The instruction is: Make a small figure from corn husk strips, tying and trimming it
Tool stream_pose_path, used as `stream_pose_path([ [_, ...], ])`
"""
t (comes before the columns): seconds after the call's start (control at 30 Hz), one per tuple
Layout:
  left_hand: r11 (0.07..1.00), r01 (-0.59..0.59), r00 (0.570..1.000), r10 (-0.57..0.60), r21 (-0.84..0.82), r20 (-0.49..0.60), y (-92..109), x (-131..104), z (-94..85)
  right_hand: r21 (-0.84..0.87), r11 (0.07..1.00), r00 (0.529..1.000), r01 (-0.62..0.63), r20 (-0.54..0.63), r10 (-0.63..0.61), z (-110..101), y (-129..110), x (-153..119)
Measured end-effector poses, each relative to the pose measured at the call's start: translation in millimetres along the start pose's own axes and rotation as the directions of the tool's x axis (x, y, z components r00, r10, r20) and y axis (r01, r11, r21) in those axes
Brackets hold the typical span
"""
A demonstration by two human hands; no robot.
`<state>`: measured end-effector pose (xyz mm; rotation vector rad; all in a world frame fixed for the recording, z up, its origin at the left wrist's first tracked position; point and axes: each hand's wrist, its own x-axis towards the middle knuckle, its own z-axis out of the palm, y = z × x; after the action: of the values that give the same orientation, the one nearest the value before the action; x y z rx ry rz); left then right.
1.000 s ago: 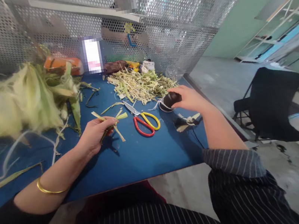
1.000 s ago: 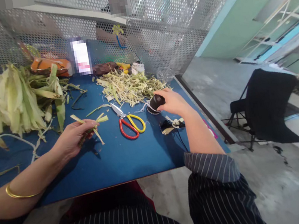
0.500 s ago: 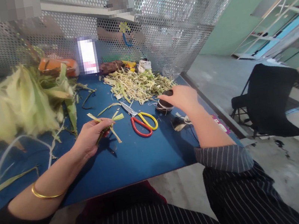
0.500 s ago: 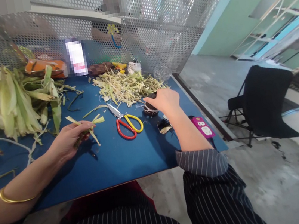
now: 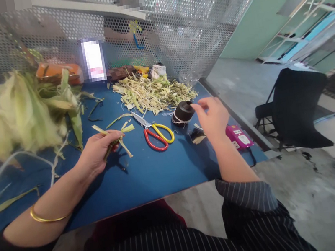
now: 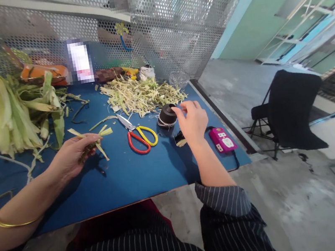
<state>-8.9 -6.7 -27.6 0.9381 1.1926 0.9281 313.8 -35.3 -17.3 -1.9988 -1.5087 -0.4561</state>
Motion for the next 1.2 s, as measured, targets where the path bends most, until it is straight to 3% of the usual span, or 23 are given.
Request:
stream_pose_path([
  [0.03,1.0,-0.001,1.0,0.001,0.005,-0.005,0.5,-0.5,0.4,0.014,1.0,1.0,-0.025,-0.002,0.025,-0.2,0.4,-9.0],
  [0.2,1.0,0.013,1.0,-0.013,0.001,-0.012,1.0,-2.5,2.3,-0.06,0.991,0.954,-0.118,0.271,0.13,14.1,-1.0,-42.9],
  [0.33,1.0,0.003,1.0,-0.002,-0.018,0.001,-0.9,-0.9,0.3,-0.225,0.971,0.952,-0.086,0.27,0.147,32.0,-2.6,-41.6],
  [0.43,1.0,-0.005,1.0,0.006,-0.03,0.015,-2.1,-0.4,-1.5,-0.231,0.97,0.95,-0.078,0.277,0.143,36.5,-4.4,-38.1],
  [0.7,0.999,-0.009,1.0,0.01,-0.031,0.03,0.0,-4.3,0.7,0.126,0.987,0.932,-0.095,0.359,0.044,15.3,-11.7,-51.7],
  [0.87,1.0,0.013,1.0,-0.012,-0.026,0.013,2.0,-6.3,1.8,0.243,0.966,0.929,-0.087,0.37,-0.009,7.0,-17.0,-51.6],
  [1.03,1.0,-0.006,1.0,0.006,-0.004,0.022,0.7,-5.0,0.5,0.136,0.989,0.888,-0.062,0.46,-0.008,5.1,-21.0,-51.0],
  [1.2,1.0,0.013,1.0,-0.012,-0.013,0.029,0.1,-5.0,0.8,-0.089,0.994,0.865,0.068,0.501,-0.015,-4.8,-13.6,-51.1],
])
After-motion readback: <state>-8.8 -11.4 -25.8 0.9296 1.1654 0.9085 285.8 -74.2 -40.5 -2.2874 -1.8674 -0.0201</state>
